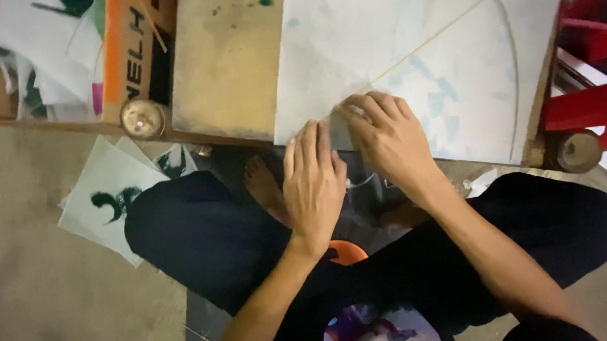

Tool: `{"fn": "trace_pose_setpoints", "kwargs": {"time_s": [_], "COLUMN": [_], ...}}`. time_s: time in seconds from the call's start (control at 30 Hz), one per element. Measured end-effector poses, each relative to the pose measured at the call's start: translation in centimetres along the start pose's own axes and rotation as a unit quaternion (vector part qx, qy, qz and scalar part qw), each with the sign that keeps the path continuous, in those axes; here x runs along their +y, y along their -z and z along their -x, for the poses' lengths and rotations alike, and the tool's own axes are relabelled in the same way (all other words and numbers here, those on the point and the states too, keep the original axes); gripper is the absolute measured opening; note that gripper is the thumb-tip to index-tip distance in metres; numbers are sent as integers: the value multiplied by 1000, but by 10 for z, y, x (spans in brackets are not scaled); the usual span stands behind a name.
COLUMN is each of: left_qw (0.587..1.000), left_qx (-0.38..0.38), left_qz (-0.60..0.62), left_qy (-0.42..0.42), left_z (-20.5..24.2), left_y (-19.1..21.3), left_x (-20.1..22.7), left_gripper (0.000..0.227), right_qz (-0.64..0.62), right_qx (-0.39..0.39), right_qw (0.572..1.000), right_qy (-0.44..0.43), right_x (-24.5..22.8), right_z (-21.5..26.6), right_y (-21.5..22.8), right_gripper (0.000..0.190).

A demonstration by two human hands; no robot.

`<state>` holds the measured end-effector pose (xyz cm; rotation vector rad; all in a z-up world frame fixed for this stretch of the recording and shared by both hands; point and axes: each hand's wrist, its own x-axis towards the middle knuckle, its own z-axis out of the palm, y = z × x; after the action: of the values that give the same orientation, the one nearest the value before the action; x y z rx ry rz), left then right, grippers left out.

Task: Assembling kites by aligning thin paper onto bamboo frames and pressing the edges to adhere them.

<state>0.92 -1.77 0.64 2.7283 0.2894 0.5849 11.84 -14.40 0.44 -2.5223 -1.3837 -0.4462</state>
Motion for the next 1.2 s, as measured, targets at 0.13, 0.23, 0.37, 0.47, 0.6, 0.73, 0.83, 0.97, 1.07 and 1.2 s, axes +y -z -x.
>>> {"fn": "trace_pose_setpoints", "kwargs": {"time_s": [0.13,0.23,0.37,0.47,0.6,0.73,0.83,0.97,1.07,1.2], "left_qw": [1000,1000,1000,999,1000,999,999,999,999,998], "left_qx": [-11,-8,-7,-14,-22,-21,-30,-25,-31,-16], "left_qz": [6,-3,-22,-29,-12,-7,-4,21,7,-4], "left_qy": [7,24,12,11,5,-24,-27,-14,-38,-64], "left_z": [-4,-11,-14,-21,-30,-31,-33,-51,-49,-50], "left_y": [-3,-4,-10,-9,-12,-21,-16,-21,-33,-37], "left_x": [7,12,12,15,28,27,28,42,48,49], "left_gripper": [45,47,38,36,37,38,33,35,35,35], "right_qz": [2,12,-8,6,-21,-34,58,31,-18,-17], "right_qx": [4,-10,-7,-6,13,23,53,50,11,-20], "right_qw": [1000,1000,1000,1000,999,998,995,996,997,995], "right_qy": [-13,-5,-17,-27,-27,-55,-69,-65,-69,-95], "right_x": [-3,0,15,21,29,43,51,57,59,76], "right_z": [1,-1,5,8,11,11,17,14,17,15], "right_y": [9,14,12,13,7,12,8,5,17,33], "right_gripper": [27,31,37,39,38,36,30,31,35,44]}}
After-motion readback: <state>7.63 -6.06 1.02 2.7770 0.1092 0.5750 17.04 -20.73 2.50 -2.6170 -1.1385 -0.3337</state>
